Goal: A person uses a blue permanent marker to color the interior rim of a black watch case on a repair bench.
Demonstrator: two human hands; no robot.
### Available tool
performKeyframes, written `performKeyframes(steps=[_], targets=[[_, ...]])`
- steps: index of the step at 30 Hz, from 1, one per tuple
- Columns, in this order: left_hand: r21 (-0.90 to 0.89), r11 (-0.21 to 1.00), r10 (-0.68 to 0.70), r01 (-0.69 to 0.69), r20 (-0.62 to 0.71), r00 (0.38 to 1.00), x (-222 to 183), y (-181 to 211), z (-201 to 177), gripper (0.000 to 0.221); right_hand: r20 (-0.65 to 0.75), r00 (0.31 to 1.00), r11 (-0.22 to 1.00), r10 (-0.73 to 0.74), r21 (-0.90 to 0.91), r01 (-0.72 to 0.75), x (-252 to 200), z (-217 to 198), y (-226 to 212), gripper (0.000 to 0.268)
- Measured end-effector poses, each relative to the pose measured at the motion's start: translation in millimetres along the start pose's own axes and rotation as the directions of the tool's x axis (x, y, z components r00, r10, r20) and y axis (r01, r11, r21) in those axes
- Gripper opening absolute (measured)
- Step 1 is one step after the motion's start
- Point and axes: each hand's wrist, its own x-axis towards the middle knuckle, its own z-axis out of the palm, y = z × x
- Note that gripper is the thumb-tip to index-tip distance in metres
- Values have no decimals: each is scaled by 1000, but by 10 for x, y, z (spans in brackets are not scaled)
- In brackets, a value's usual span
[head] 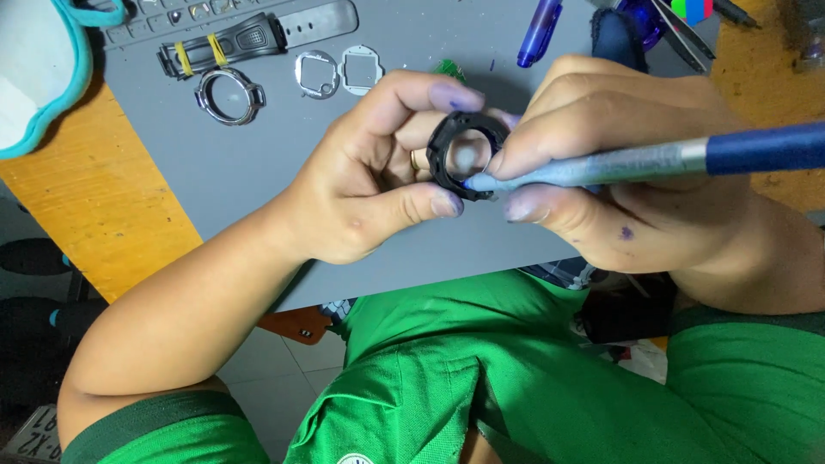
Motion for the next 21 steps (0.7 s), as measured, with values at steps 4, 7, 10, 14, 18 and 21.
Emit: performKeyframes(steps=[4, 7, 10, 14, 18, 21], targets=[[-66, 993, -98, 100, 23, 995, 5, 13, -19, 47, 35, 998, 999, 48, -11, -47, 4, -35, -40, 17], [-118, 982, -139, 145, 60, 988, -6, 16, -42, 50, 17, 1000, 1000, 26, -14, -26, 18, -28, -50, 17], [-146, 972, -170, 186, 114, 979, 14, 51, -32, 50, 7, 1000, 1000, -15, -25, 15, 39, -13, -63, 20], [-202, 954, -195, 219, 132, 972, 4, 44, -39, 50, 0, 1000, 999, -30, -20, 30, 71, -5, -71, 20], [-214, 941, -234, 262, 150, 961, -2, 54, -54, 49, -30, 989, 986, -144, -89, 140, 76, 16, -47, 18], [-247, 927, -245, 281, 167, 955, -7, 42, -67, 48, 34, 987, 978, -159, -131, 162, 72, -51, -78, 16]])
